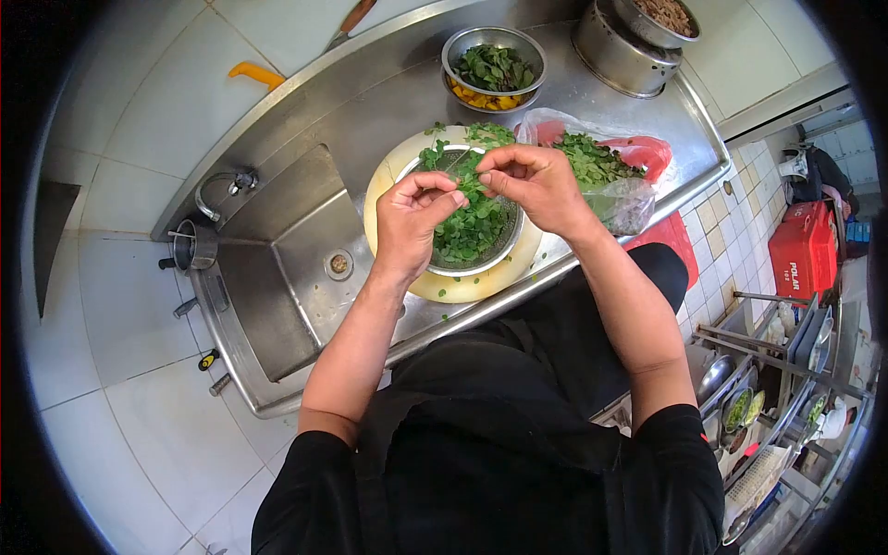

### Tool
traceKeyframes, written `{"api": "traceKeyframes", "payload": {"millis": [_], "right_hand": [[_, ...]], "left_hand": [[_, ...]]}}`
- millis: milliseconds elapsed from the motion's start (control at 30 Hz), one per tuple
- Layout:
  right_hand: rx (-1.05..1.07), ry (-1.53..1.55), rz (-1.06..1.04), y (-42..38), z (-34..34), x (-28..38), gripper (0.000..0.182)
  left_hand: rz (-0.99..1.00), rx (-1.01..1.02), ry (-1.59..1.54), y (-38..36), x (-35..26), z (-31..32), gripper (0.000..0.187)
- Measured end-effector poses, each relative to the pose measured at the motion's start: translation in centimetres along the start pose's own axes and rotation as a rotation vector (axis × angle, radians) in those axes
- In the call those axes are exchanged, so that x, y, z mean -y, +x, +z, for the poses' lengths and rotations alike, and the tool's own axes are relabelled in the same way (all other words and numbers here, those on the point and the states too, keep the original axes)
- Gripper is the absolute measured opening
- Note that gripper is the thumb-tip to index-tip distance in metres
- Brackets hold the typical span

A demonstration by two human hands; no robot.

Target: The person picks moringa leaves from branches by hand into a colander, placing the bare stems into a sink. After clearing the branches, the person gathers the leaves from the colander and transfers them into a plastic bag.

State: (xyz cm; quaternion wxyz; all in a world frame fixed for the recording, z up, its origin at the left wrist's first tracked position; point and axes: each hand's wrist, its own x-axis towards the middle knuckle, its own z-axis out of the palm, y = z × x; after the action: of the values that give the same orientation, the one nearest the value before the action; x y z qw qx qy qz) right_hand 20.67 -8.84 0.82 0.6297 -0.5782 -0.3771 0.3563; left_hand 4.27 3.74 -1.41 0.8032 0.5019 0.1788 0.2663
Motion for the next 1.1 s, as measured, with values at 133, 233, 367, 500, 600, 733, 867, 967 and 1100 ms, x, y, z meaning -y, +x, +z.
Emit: {"api": "traceKeyframes", "payload": {"millis": [133,233,367,500,600,733,867,967,1100], "right_hand": [[-0.019,-0.047,-0.001,0.0,-0.4,0.1,0.014],[-0.036,-0.054,-0.011,0.1,-0.8,0.7,0.014],[-0.037,-0.042,-0.038,0.2,-1.4,0.7,0.015],[-0.058,-0.106,-0.041,0.2,-1.6,1.0,0.015],[-0.055,-0.077,-0.057,0.2,-1.7,1.0,0.015],[-0.052,-0.082,-0.057,0.2,-1.8,1.3,0.015],[-0.027,-0.063,-0.051,0.3,-1.8,0.9,0.014],[-0.008,-0.017,-0.022,0.2,-1.8,0.9,0.014],[0.024,0.02,-0.003,0.1,-1.4,0.7,0.015]], "left_hand": [[-0.007,-0.019,-0.003,-0.1,0.0,-0.1,0.016],[-0.013,-0.03,-0.003,-0.1,0.1,-0.6,0.016],[-0.046,-0.059,-0.011,0.1,0.4,-0.9,0.014],[-0.102,-0.083,0.071,0.4,1.5,-1.5,0.013],[-0.124,-0.086,0.27,0.4,1.9,-1.6,0.015],[-0.15,-0.02,0.545,0.6,2.3,-1.8,0.02],[-0.025,0.1,0.827,0.7,1.8,-1.9,0.021],[-0.076,0.028,0.535,0.7,1.3,-1.6,0.026],[-0.223,0.046,0.011,1.1,-1.9,0.2,0.031]]}}
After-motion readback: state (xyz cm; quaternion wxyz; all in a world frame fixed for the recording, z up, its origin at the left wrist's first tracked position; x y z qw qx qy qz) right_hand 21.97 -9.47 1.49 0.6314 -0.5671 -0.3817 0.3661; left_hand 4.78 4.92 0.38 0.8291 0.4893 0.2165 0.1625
